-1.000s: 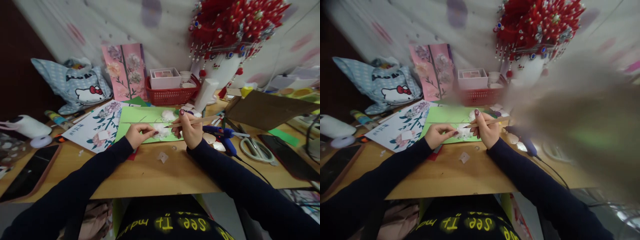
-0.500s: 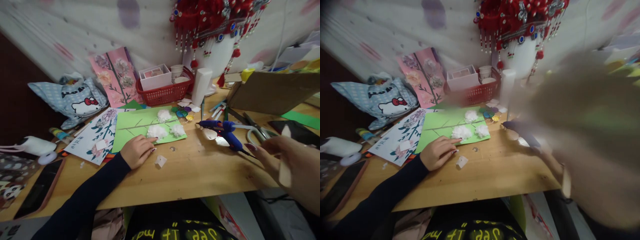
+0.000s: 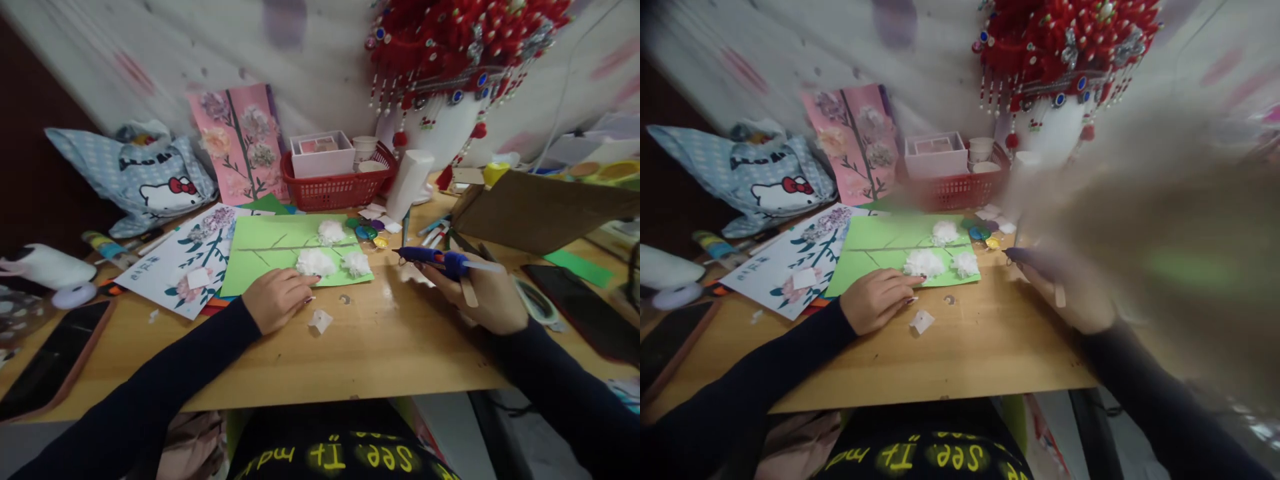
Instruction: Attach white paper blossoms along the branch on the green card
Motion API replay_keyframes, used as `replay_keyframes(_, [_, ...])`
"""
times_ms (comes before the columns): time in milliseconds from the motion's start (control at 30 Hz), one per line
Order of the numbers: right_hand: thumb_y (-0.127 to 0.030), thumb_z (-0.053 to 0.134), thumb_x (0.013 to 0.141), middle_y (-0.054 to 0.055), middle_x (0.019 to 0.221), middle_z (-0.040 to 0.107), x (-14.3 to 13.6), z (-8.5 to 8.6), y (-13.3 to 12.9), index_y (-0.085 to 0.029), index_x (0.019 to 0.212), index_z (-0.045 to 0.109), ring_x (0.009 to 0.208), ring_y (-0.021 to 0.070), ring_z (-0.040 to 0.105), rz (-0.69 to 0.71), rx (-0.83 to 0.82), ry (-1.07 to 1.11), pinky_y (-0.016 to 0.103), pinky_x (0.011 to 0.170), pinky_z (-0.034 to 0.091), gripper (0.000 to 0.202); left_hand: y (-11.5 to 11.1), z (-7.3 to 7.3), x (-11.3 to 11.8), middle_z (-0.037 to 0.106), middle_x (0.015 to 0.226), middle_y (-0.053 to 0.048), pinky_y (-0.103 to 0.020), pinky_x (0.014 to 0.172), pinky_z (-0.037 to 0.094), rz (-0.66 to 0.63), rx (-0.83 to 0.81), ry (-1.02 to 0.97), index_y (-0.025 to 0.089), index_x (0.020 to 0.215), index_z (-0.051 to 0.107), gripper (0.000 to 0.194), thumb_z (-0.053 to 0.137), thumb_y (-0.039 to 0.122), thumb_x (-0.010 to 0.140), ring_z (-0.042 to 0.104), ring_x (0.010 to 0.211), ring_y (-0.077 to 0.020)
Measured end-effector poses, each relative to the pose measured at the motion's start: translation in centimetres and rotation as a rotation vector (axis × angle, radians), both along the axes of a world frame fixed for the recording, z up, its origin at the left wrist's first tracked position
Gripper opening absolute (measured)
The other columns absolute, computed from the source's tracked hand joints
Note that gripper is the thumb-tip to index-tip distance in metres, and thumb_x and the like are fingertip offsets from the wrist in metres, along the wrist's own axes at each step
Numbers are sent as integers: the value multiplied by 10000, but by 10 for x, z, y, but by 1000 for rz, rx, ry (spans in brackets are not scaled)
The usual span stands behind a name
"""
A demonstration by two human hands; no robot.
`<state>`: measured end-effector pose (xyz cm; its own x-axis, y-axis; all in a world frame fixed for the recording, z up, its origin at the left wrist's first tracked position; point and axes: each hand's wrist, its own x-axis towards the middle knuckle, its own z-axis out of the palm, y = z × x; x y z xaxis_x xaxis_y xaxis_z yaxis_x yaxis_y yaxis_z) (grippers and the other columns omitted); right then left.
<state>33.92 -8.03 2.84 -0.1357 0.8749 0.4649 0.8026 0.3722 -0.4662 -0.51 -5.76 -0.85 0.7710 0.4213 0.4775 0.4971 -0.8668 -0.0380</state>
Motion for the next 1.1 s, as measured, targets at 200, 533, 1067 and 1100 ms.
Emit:
replay_keyframes(200, [-507,523,839,39,696,678,-44,24,-12,-215,820,669,529,172,580,78,-159,-16,293,470,424,327,1,-5,1,690,1028,-118,-381,782,530,58,-7,24,121,898,608,190,419,140,902,622,877,-210])
replay_keyframes(533, [-444,495,891,32,614,634,-108,16,2,-196,641,582,546,150,563,283,-105,-105,278,548,427,363,-1,-9,-5,668,925,-114,-362,822,515,122,-199,-33,131,954,588,214,380,171,920,623,903,-206])
replay_keyframes(1067, [-451,500,889,39,693,679,-116,4,10,-177,814,661,575,155,601,282,-127,-159,275,542,447,326,-1,-9,-3,665,882,-109,-359,820,508,120,-208,-59,118,925,600,211,399,184,919,614,893,-203])
replay_keyframes(1100, [-448,501,889,41,704,683,-116,3,11,-177,853,666,588,161,609,286,-129,-160,279,550,455,320,-1,-10,-3,666,883,-109,-359,820,509,122,-210,-64,119,925,601,213,399,187,920,614,891,-202])
